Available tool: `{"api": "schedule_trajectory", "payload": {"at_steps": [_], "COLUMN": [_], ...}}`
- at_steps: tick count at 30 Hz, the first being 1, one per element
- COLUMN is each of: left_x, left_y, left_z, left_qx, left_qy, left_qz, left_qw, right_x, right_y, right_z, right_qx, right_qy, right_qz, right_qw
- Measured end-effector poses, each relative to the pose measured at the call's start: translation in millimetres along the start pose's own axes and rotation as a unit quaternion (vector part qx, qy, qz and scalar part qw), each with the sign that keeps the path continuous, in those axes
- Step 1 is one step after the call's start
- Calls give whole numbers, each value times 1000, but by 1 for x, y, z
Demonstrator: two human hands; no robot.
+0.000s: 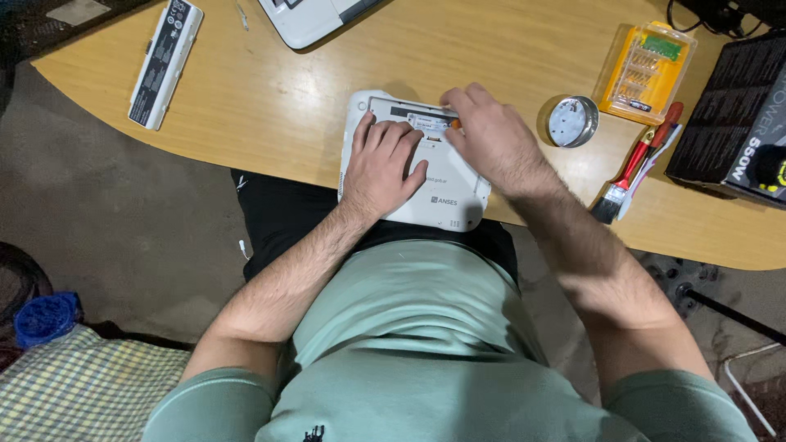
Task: The person uses a screwdriver to remove screws from the back panel of a white electronic device on a wooden table. They systematically unscrew fasteners around the edges and center of the device while holding it steady with the other hand.
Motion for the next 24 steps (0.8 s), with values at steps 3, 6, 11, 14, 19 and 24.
{"api": "schedule_trajectory", "payload": {"at_steps": [3, 6, 11, 14, 19, 24], "left_x": [-2, -1, -1, -1, -1, -1], "left_y": [-1, -1, 0, 0, 1, 1], "left_z": [1, 0, 0, 0, -1, -2], "left_qx": [-3, -5, -10, -12, -8, -4], "left_qy": [-1, 4, 7, 9, 23, 21], "left_qz": [-1, 3, 1, 3, 12, 13], "left_qw": [1000, 1000, 1000, 1000, 1000, 1000], "right_x": [17, 22, 23, 28, 46, 51], "right_y": [-13, -19, -11, -6, -16, -30], "right_z": [2, 1, 13, 21, 40, 50], "right_qx": [11, 34, 67, 93, 139, 200], "right_qy": [-3, -1, -23, -33, -102, -122], "right_qz": [53, 23, -8, -40, -92, -139], "right_qw": [999, 999, 997, 994, 981, 962]}}
Point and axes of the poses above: each hand's wrist, its own z-axis away from the middle knuckle, its own y-axis out of the back of the hand, x = y × z, the point moved 6 cm from there along -z, towards the middle knuckle, and after that the axes turned 15 degrees about x, right-handed, at the moved point
